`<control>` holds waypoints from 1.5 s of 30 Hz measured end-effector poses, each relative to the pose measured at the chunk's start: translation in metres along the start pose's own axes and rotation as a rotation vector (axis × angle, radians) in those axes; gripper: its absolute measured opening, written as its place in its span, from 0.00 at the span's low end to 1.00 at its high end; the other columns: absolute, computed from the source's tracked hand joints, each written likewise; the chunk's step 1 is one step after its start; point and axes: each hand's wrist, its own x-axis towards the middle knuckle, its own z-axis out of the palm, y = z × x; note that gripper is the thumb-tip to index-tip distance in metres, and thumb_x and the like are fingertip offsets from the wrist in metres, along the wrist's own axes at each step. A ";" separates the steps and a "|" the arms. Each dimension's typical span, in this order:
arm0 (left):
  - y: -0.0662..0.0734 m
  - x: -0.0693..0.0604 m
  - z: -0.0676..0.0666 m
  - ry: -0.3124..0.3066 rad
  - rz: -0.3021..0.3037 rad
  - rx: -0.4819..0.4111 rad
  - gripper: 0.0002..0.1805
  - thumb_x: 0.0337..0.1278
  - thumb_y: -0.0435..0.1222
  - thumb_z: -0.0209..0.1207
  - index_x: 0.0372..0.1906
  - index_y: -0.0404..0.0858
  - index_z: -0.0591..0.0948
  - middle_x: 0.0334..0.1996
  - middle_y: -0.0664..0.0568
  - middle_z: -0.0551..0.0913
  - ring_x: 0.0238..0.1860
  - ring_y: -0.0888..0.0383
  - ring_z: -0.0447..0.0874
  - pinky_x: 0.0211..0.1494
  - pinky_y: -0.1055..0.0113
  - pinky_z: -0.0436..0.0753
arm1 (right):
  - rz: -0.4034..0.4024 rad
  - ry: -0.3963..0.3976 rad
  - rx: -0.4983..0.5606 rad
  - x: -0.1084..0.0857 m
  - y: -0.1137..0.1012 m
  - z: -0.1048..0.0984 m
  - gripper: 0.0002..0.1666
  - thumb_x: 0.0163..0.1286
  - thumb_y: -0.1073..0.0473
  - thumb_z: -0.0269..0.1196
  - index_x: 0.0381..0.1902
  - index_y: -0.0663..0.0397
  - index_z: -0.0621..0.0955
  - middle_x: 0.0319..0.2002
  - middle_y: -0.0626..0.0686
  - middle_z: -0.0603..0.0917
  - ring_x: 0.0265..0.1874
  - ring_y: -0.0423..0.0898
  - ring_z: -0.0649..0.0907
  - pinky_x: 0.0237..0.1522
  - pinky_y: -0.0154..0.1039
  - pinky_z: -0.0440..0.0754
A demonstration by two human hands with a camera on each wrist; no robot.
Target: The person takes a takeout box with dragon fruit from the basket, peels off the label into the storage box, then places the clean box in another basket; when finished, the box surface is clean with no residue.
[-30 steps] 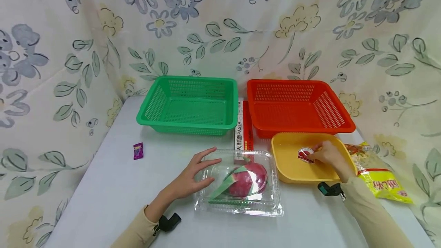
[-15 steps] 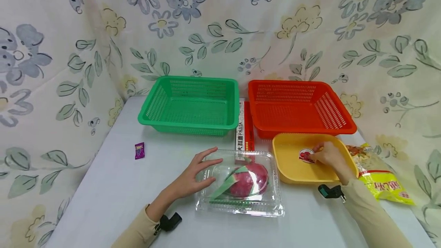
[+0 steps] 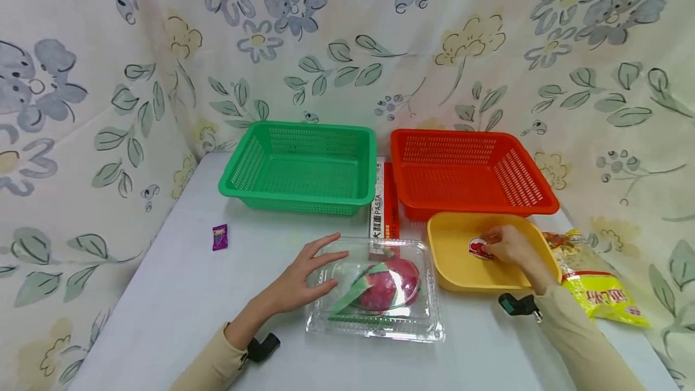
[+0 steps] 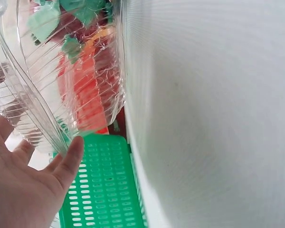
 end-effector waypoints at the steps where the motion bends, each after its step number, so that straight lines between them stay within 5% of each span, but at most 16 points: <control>1: 0.000 0.000 -0.001 0.002 0.001 -0.006 0.29 0.63 0.42 0.63 0.69 0.49 0.73 0.76 0.51 0.56 0.74 0.51 0.53 0.66 0.37 0.64 | 0.002 0.006 0.003 -0.001 -0.001 -0.001 0.17 0.60 0.67 0.66 0.44 0.77 0.81 0.37 0.66 0.85 0.32 0.54 0.81 0.37 0.47 0.83; 9: -0.001 -0.004 -0.005 0.042 -0.037 -0.004 0.28 0.62 0.42 0.64 0.67 0.49 0.75 0.76 0.53 0.57 0.74 0.52 0.53 0.68 0.39 0.63 | -0.057 0.205 0.005 -0.015 -0.015 -0.016 0.18 0.65 0.64 0.64 0.46 0.77 0.80 0.43 0.71 0.82 0.42 0.65 0.81 0.43 0.54 0.81; 15: 0.002 -0.006 -0.003 0.067 -0.048 0.029 0.28 0.62 0.42 0.63 0.67 0.47 0.75 0.76 0.49 0.57 0.74 0.47 0.53 0.64 0.34 0.64 | 0.024 0.341 0.008 -0.029 -0.027 -0.034 0.19 0.71 0.56 0.60 0.48 0.70 0.80 0.45 0.69 0.82 0.42 0.64 0.81 0.33 0.35 0.79; 18: 0.005 -0.008 -0.001 0.071 -0.107 0.004 0.28 0.63 0.42 0.63 0.68 0.48 0.74 0.76 0.46 0.55 0.74 0.43 0.54 0.63 0.34 0.65 | 0.039 0.440 -0.015 -0.032 -0.029 -0.040 0.20 0.72 0.56 0.60 0.49 0.70 0.80 0.44 0.69 0.82 0.41 0.63 0.80 0.32 0.33 0.76; 22: 0.009 -0.012 0.001 0.028 -0.254 -0.157 0.29 0.66 0.40 0.60 0.71 0.50 0.70 0.77 0.40 0.49 0.74 0.38 0.53 0.60 0.39 0.73 | 0.064 0.532 -0.068 -0.030 -0.028 -0.047 0.22 0.70 0.55 0.60 0.50 0.72 0.79 0.46 0.71 0.76 0.44 0.65 0.73 0.35 0.45 0.70; 25: 0.013 -0.014 0.002 -0.015 -0.348 -0.276 0.31 0.68 0.37 0.58 0.74 0.52 0.65 0.76 0.36 0.46 0.71 0.31 0.56 0.57 0.41 0.77 | 0.067 0.536 -0.107 -0.027 -0.024 -0.050 0.24 0.69 0.55 0.59 0.51 0.73 0.78 0.46 0.71 0.72 0.46 0.67 0.69 0.35 0.50 0.66; 29: 0.018 -0.015 0.002 -0.058 -0.396 -0.335 0.35 0.69 0.37 0.57 0.76 0.52 0.59 0.75 0.38 0.49 0.63 0.26 0.66 0.56 0.40 0.77 | 0.046 0.514 -0.131 -0.025 -0.018 -0.053 0.24 0.69 0.54 0.60 0.50 0.73 0.79 0.44 0.72 0.78 0.38 0.63 0.72 0.30 0.48 0.68; 35: 0.023 -0.014 0.004 -0.064 -0.455 -0.435 0.36 0.69 0.37 0.57 0.77 0.53 0.56 0.76 0.40 0.49 0.57 0.32 0.75 0.46 0.53 0.84 | 0.055 0.483 -0.123 -0.024 -0.014 -0.054 0.25 0.71 0.52 0.60 0.49 0.73 0.80 0.43 0.71 0.80 0.33 0.59 0.73 0.26 0.43 0.69; 40: 0.025 -0.013 0.005 -0.034 -0.459 -0.482 0.35 0.70 0.35 0.56 0.77 0.53 0.57 0.75 0.36 0.50 0.47 0.43 0.84 0.40 0.58 0.86 | 0.075 0.471 -0.095 -0.025 -0.012 -0.053 0.27 0.72 0.49 0.60 0.47 0.74 0.80 0.45 0.71 0.77 0.37 0.60 0.70 0.26 0.43 0.70; 45: 0.024 -0.013 0.008 0.029 -0.425 -0.521 0.33 0.71 0.33 0.55 0.75 0.49 0.60 0.69 0.31 0.57 0.44 0.41 0.85 0.36 0.54 0.86 | 0.063 0.484 -0.093 -0.024 -0.013 -0.051 0.25 0.72 0.51 0.60 0.46 0.74 0.80 0.44 0.71 0.77 0.39 0.63 0.70 0.32 0.46 0.67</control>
